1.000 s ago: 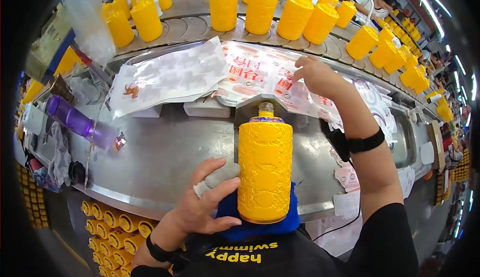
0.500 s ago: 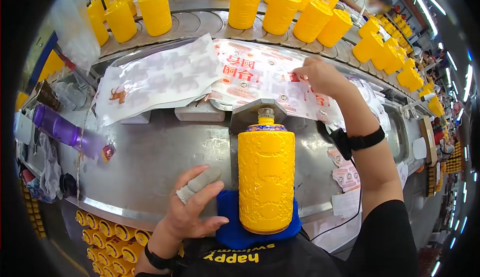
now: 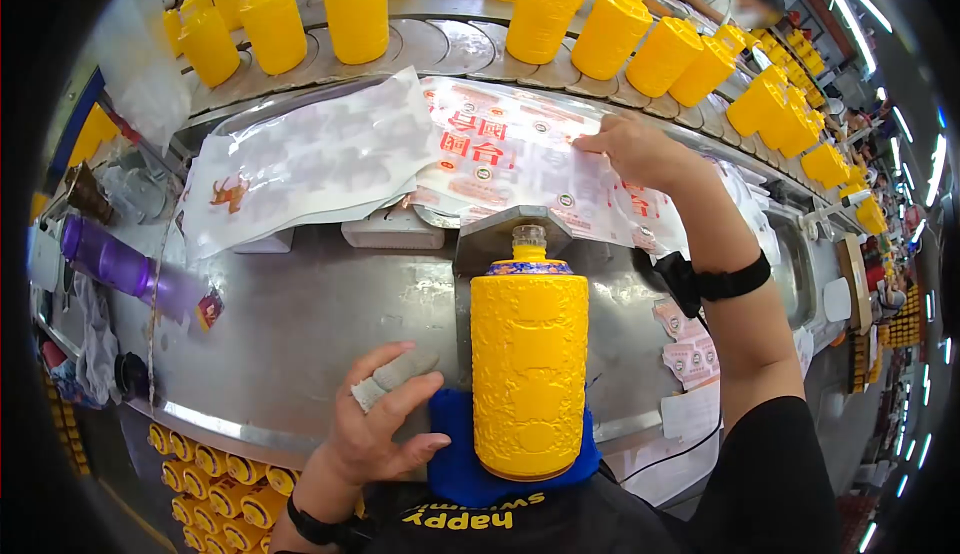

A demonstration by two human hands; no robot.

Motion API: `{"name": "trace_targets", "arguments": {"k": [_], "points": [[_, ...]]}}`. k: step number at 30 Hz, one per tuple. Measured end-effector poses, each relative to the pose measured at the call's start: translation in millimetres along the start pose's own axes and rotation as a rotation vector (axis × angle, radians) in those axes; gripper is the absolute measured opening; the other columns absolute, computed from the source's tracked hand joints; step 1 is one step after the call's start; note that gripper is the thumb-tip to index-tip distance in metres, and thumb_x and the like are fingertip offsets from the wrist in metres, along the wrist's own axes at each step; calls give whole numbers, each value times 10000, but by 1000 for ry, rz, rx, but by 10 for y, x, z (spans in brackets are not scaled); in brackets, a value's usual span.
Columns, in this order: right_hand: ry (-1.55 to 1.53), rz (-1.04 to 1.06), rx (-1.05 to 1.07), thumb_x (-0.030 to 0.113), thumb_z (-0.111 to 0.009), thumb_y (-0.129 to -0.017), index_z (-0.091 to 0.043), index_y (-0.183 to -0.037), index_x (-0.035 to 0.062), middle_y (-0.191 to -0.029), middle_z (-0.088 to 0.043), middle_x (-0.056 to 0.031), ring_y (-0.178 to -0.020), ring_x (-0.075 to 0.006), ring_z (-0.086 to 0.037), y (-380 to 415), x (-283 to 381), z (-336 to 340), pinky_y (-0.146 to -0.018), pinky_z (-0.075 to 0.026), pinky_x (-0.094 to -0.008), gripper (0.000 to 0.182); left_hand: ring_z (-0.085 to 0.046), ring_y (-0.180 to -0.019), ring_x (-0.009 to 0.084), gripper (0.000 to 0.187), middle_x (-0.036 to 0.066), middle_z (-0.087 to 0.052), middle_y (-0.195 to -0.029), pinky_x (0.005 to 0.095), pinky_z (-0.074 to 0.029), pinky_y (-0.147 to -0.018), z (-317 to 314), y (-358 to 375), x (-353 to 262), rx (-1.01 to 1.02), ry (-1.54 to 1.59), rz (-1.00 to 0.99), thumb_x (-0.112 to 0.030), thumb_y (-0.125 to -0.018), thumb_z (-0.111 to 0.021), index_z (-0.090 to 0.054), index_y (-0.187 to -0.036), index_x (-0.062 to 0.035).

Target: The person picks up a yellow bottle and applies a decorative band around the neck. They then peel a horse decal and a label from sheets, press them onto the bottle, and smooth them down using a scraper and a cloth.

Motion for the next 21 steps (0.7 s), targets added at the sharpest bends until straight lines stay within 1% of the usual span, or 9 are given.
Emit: {"name": "trace_targets", "arguments": {"k": [1, 4, 7, 10, 13, 16, 19, 21], "points": [[41, -57, 3, -39, -547, -788, -676, -1236, 248, -1179, -598, -122, -1196, -329, -508, -6, -3, -3, -968, -464, -420, 548, -588, -1093, 382, 496, 194, -617, -1134, 431, -515, -899, -3, 1, -3, -3, 2, 4, -405, -795, -766, -655, -1152, -79], [113, -126, 78, -37, -544, -794, -664, -1249, 241, -1210, -583, -138, -1212, -337, -500, 48, -23, 100, -968, -468, -426, 546, -589, -1093, 376, 478, 202, -619, -1125, 425, -516, -897, 5, 5, -12, 10, -13, 10, -393, -794, -767, -662, -1139, -79], [13, -15, -15, 13, -566, -816, -679, -1213, 228, -1186, -599, -139, -1208, -337, -508, -22, -68, -2, -946, -488, -432, 466, -590, -1091, 373, 458, 207, -618, -1126, 418, -515, -898, -5, -5, -12, 18, 0, 18, -373, -789, -770, -670, -1123, -76], [42, -64, -41, 64, -579, -840, -693, -1180, 204, -1198, -609, -139, -1222, -335, -505, -131, -118, -17, -959, -482, -437, 385, -593, -1085, 371, 440, 209, -616, -1129, 413, -513, -898, -9, -9, 4, 20, 9, 21, -351, -783, -773, -675, -1111, -75], [123, -235, 112, 119, -580, -866, -699, -1163, 176, -1225, -608, -150, -1218, -338, -518, -222, -274, 48, -978, -472, -445, 326, -596, -1077, 369, 427, 211, -615, -1131, 412, -513, -896, -1, 24, 16, 12, 11, 39, -330, -776, -777, -678, -1102, -73], [165, -304, 12, 178, -610, -873, -699, -1159, 152, -1266, -594, -156, -1207, -340, -537, -332, -296, 137, -983, -472, -428, 301, -598, -1071, 366, 419, 210, -613, -1137, 410, -512, -891, 4, 7, 21, 25, 10, 39, -314, -772, -780, -678, -1098, -71], [77, -126, -111, 244, -654, -855, -718, -1089, 127, -1215, -615, -143, -1137, -328, -577, -468, -423, 66, -949, -484, -403, 270, -602, -1067, 362, 404, 199, -617, -1133, 405, -512, -881, -22, -5, 27, 31, 1, 44, -297, -772, -781, -679, -1094, -73], [-51, -95, -59, 247, -675, -841, -727, -1041, 115, -1167, -621, -132, -1103, -327, -580, -611, -584, 7, -925, -485, -396, 245, -604, -1066, 358, 392, 192, -620, -1129, 402, -513, -872, -18, -11, 30, 27, -5, 55, -286, -775, -780, -681, -1091, -77]]}}
Point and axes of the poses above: each hand's wrist, its own y-axis away from the middle knuckle, its own z-axis out of the back of the hand, x = y × z, the point moved 2 cm from there along -y, towards the middle knuckle
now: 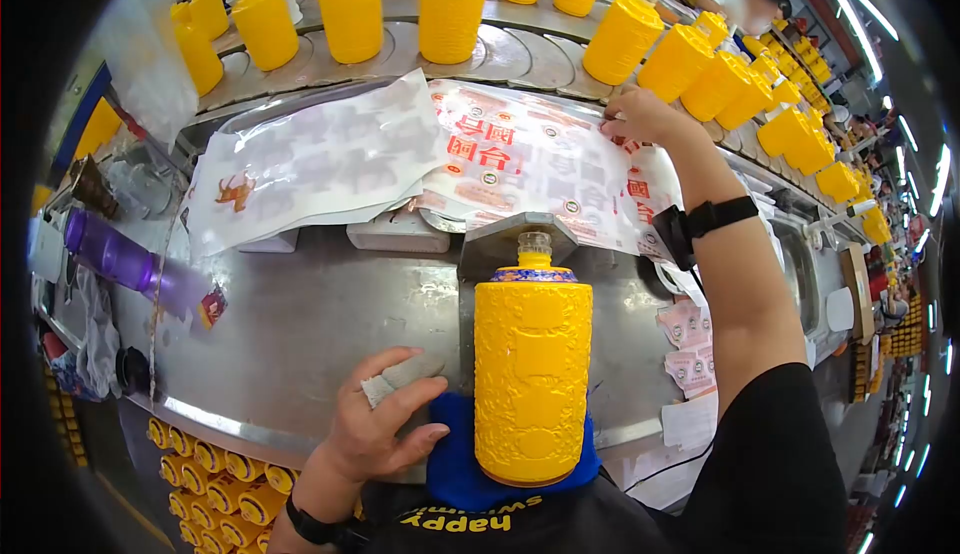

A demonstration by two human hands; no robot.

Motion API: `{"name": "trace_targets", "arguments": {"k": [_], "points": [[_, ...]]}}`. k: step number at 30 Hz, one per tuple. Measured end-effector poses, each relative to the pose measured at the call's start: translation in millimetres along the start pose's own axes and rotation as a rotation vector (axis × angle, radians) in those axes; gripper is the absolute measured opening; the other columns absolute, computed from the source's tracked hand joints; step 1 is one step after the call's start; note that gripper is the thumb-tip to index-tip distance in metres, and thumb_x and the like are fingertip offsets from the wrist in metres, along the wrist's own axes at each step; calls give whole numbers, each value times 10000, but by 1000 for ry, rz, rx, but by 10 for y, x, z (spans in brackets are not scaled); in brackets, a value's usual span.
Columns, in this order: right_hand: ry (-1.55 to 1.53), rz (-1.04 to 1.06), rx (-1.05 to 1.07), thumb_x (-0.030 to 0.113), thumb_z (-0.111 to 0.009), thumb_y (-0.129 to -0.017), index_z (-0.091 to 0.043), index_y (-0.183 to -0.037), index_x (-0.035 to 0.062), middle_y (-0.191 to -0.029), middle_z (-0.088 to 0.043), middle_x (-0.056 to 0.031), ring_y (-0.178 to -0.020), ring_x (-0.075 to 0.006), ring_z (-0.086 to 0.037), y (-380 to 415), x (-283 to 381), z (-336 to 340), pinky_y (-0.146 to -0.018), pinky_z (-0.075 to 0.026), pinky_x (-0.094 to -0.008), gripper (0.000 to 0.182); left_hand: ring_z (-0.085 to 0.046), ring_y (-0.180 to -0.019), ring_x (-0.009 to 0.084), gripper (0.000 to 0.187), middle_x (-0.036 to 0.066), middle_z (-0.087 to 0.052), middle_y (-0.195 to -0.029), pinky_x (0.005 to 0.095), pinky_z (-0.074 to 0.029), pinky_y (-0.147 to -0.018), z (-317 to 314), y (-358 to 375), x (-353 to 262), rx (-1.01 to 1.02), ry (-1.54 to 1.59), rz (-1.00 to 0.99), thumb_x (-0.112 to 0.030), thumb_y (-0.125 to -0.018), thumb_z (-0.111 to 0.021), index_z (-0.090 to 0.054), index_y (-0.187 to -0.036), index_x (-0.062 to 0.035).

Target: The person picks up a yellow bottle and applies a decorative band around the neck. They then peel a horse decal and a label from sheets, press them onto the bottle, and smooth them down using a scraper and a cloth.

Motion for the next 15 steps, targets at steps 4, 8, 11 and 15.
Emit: {"name": "trace_targets", "arguments": {"k": [4, 8, 11, 15], "points": [[-46, 168, -132, 234, -689, -837, -736, -947, 96, -1076, -619, -120, -1042, -327, -580, -79, -72, 29, -895, -482, -399, 183, -606, -1065, 355, 371, 187, -623, -1127, 398, -515, -858, -10, 22, 16, -22, 18, 36, -272, -781, -778, -686, -1088, -86], [0, 222, -367, 236, -708, -830, -727, -909, 89, -1033, -629, -119, -994, -320, -594, 13, -80, 28, -879, -489, -398, 168, -596, -1085, 363, 368, 188, -622, -1129, 404, -507, -872, -40, 30, 34, -10, 13, 29, -260, -786, -774, -683, -1099, -89], [-153, 208, -481, 253, -720, -833, -718, -896, 83, -1002, -638, -111, -930, -292, -612, 208, -123, 118, -840, -491, -386, 182, -584, -1105, 368, 355, 172, -637, -1132, 420, -491, -900, -58, 69, 41, -3, 14, 34, -259, -808, -755, -676, -1105, -81], [-582, 38, -492, 208, -701, -879, -687, -935, 38, -996, -626, -59, -895, -177, -586, 933, 97, 446, -804, -461, -306, 180, -577, -1114, 359, 333, 137, -663, -1142, 417, -456, -947, 46, -27, -47, -30, 17, 40, -283, -865, -688, -663, -1100, -50]]}}
Point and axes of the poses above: each hand's wrist, its own y-axis away from the middle knuckle, its own z-axis out of the back of the hand, x = y × z, the point moved 2 cm from there along -y, towards the middle knuckle
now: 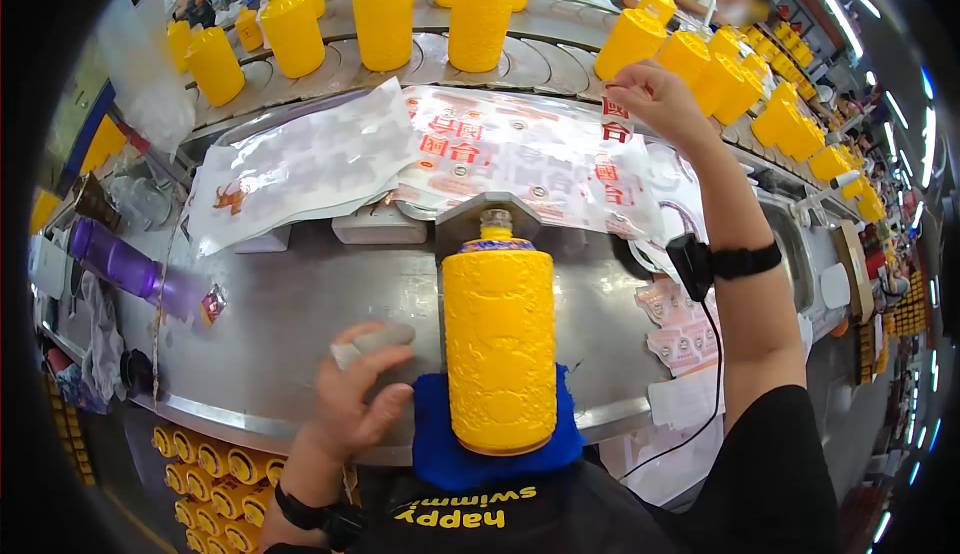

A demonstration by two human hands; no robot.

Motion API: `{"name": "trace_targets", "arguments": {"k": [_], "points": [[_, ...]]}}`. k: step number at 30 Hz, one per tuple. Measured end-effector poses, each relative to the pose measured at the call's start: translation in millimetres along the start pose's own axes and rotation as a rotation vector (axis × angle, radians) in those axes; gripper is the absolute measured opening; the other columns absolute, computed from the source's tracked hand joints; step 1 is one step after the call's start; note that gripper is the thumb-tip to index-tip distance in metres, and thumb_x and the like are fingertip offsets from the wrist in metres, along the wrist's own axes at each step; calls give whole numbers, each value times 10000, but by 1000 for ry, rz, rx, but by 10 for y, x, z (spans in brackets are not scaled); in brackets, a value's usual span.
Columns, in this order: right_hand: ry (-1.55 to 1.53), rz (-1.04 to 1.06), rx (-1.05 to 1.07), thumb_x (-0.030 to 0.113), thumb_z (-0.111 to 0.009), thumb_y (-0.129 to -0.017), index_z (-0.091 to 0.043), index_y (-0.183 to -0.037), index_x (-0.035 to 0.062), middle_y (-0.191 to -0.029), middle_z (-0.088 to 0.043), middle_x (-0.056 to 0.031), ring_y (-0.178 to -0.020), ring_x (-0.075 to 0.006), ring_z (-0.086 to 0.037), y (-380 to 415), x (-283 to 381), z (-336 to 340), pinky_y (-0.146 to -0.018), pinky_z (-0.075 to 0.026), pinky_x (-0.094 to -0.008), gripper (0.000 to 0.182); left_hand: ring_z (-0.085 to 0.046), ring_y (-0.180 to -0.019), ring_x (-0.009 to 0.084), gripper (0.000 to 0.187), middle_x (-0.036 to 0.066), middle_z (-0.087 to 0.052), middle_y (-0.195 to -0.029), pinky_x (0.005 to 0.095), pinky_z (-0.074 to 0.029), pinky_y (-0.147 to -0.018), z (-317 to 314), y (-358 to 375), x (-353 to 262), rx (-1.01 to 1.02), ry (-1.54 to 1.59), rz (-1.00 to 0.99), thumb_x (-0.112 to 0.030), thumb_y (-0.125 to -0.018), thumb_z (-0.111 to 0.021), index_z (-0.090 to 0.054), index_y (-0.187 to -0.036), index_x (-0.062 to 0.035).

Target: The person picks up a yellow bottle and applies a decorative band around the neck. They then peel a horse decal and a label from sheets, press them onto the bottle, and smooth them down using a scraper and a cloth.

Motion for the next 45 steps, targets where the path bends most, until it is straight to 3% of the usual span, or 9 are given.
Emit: {"name": "trace_targets", "arguments": {"k": [7, 11, 14, 17, 20, 26, 33, 38, 45], "points": [[-660, 172, -22, 140, -654, -926, -668, -955, 16, -1123, -614, -45, -940, -92, -553, 720, 1049, 293, -839, -440, -256, 128, -493, -1213, 200, 445, 118, -566, -1284, 358, -364, -1041, 366, -819, -493, -83, 369, 157, -314, -911, -612, -578, -1234, -10], [-795, 309, -83, 116, -719, -879, -668, -910, -12, -1028, -633, -79, -974, -139, -585, 981, 1581, 193, -846, -460, -262, 142, -592, -1032, 183, 332, 118, -642, -1089, 321, -454, -887, -53, -1440, -811, -195, 351, -165, -203, -883, -685, -592, -1143, -19], [-776, 186, -54, 112, -702, -886, -643, -888, -17, -1050, -622, -71, -900, -99, -562, 1177, 1656, 229, -751, -452, -232, 142, -577, -686, 110, 127, 49, -628, -742, 279, -452, -616, -274, -1548, -940, -74, 565, -75, -136, -936, -617, -589, -926, -12], [-779, 283, -150, 172, -616, -961, -649, -956, -17, -1061, -614, -57, -894, -91, -548, 1302, 1468, 267, -743, -444, -228, 192, -591, -710, 64, 109, 34, -628, -769, 221, -487, -652, -266, -1464, -1037, -58, 645, 34, -113, -967, -577, -570, -956, -5], [-923, 117, 87, 317, -529, -1017, -647, -1142, 20, -1139, -587, -53, -1030, -131, -536, 1490, 1337, 163, -864, -435, -268, 344, -580, -787, 72, 100, 16, -611, -838, 214, -480, -749, -235, -1421, -1087, 7, 663, 43, -118, -1007, -532, -535, -1012, -18], [-1201, 151, 201, 120, -682, -920, -660, -1022, 21, -1205, -525, -64, -1097, -128, -526, 1721, 1278, 56, -923, -445, -268, 144, -621, -743, 74, 98, 30, -617, -780, 222, -507, -677, -242, -1420, -1078, -49, 508, -53, -103, -992, -543, -552, -976, -7], [-814, 113, 9, 62, -693, -876, -634, -916, 34, -1261, -515, -82, -1034, -111, -542, 1807, 1019, 217, -887, -444, -264, 77, -618, -749, 76, 98, 30, -608, -776, 219, -499, -662, -288, -1409, -1068, -15, 545, -22, -103, -989, -547, -550, -964, -8], [-298, 462, -326, 102, -816, -729, -539, -1258, 74, -1288, -487, -181, -1128, -351, -541, 1827, 1300, 360, -887, -485, -369, 598, -601, -680, 72, 112, 30, -616, -760, 226, -491, -623, -365, -1461, -1206, 52, 525, -4, -101, -980, -556, -549, -929, -2], [-275, 472, -397, 39, -724, -784, -633, -875, 38, -1166, -573, -188, -1108, -369, -561, 1776, 1234, 395, -912, -468, -405, 128, -581, -579, 106, 89, 65, -596, -659, 268, -451, -544, -516, -1470, -1242, 92, 332, -39, -82, -921, -594, -570, -894, -1]]}}
Point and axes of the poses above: each hand's wrist, its own y-axis away from the middle knuckle, its own z-axis out of the back of the hand, x = y × z, the point moved 2 cm from there along -y, towards the middle knuckle
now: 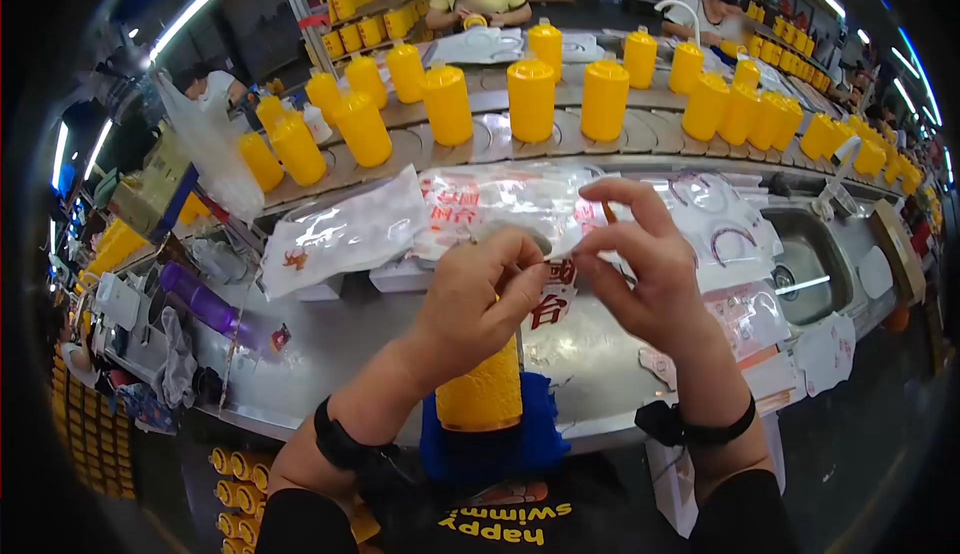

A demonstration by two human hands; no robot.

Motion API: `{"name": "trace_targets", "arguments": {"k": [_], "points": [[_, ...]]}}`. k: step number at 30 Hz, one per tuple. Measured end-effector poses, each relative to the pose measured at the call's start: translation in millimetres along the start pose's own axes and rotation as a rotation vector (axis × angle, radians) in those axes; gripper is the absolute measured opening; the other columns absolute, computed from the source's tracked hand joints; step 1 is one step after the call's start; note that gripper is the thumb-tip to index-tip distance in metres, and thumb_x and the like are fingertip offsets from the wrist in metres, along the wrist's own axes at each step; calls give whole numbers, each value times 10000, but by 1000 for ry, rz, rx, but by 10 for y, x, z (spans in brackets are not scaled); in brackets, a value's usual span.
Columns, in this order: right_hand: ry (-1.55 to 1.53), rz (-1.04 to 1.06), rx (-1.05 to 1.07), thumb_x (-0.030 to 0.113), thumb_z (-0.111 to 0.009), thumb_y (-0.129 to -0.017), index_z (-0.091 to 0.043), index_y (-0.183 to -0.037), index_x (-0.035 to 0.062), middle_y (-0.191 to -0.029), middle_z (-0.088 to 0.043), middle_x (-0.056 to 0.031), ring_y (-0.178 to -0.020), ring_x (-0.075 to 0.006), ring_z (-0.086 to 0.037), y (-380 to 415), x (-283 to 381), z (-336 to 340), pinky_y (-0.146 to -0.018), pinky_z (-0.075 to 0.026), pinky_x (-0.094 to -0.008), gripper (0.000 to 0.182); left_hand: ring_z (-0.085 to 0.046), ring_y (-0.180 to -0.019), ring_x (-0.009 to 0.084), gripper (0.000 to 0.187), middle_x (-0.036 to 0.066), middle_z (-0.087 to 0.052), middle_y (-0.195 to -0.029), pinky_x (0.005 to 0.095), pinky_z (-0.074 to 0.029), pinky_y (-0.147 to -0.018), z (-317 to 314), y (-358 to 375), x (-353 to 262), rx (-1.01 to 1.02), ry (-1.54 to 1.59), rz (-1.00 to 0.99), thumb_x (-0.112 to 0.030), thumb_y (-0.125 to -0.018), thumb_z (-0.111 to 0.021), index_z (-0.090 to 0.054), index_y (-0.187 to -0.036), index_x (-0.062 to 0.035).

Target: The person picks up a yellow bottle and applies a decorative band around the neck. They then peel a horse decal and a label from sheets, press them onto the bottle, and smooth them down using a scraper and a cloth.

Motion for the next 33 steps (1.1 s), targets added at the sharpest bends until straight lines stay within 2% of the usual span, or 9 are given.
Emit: {"name": "trace_targets", "arguments": {"k": [6, 8, 13, 15, 17, 21, 25, 28, 33], "points": [[-30, -167, 46, 85, -679, -863, -620, -876, 9, -1047, -632, -146, -957, -279, -619, -118, -359, 273, -838, -475, -344, 97, -629, -601, 196, 124, 88, -624, -683, 312, -476, -587, -37, -4, -65, 65, -137, -45, -106, -894, -629, -595, -976, -20], [-65, -222, 103, 132, -632, -941, -606, -872, 6, -1142, -593, -56, -896, -86, -540, -155, -887, 479, -736, -440, -229, 146, -658, -673, 204, 206, 125, -652, -796, 296, -494, -644, 99, 92, -98, 9, -246, -98, -89, -877, -641, -602, -1064, -13], [170, -752, 218, 222, -662, -932, -654, -917, 32, -816, -638, 0, -774, -53, -554, -96, -2111, 614, -712, -448, -223, 191, -636, -778, 136, 214, 85, -636, -904, 263, -501, -710, 544, 616, 105, -185, -121, 57, -97, -924, -598, -582, -1089, 39], [185, -849, 321, 257, -706, -877, -671, -897, 28, -806, -654, -44, -743, -93, -571, 64, -2622, 452, -694, -462, -260, 233, -622, -835, 131, 201, 81, -615, -956, 263, -494, -766, 657, 848, 187, -209, -43, 175, -114, -957, -557, -572, -1092, 34], [517, -626, 435, 259, -727, -779, -686, -811, 36, -865, -645, -195, -876, -315, -609, 295, -3239, 245, -787, -485, -406, 229, -617, -863, 126, 195, 83, -616, -966, 261, -486, -790, 648, 991, 299, -259, 17, 228, -113, -958, -554, -570, -1089, 30], [835, -506, 433, 214, -692, -790, -672, -802, 39, -953, -620, -200, -950, -382, -590, 645, -3584, 24, -849, -485, -462, 176, -571, -1055, 169, 370, 125, -575, -1139, 302, -452, -907, 552, 1185, 551, -222, 58, 322, -211, -960, -568, -517, -1239, 27], [844, -359, 399, 163, -649, -808, -677, -849, 27, -1003, -614, -196, -969, -377, -581, 279, -3018, 173, -841, -486, -463, 145, -471, -1275, 259, 699, 193, -434, -1396, 375, -385, -1046, 233, 1150, 778, -154, 206, 304, -350, -955, -583, -277, -1460, 25], [511, -306, 310, 117, -670, -843, -596, -848, -3, -1020, -577, -194, -929, -368, -555, 8, -2084, 301, -805, -451, -423, 142, -433, -1322, 269, 788, 204, -391, -1441, 392, -348, -1091, 119, 1140, 863, -174, 376, 332, -379, -957, -586, -172, -1498, 18], [153, -269, 261, 86, -643, -904, -535, -852, 1, -1053, -574, -104, -927, -179, -542, -267, -436, 281, -804, -431, -271, 147, -401, -1352, 272, 755, 206, -381, -1457, 373, -324, -1113, 76, 1083, 791, -155, 568, 283, -357, -993, -543, -146, -1509, 25]]}}
Point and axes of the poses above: each hand's wrist, its own y-axis away from the middle knuckle, its own z-axis out of the back of the hand, x = y × z, the point moved 2 cm from there along -y, towards the middle knuckle
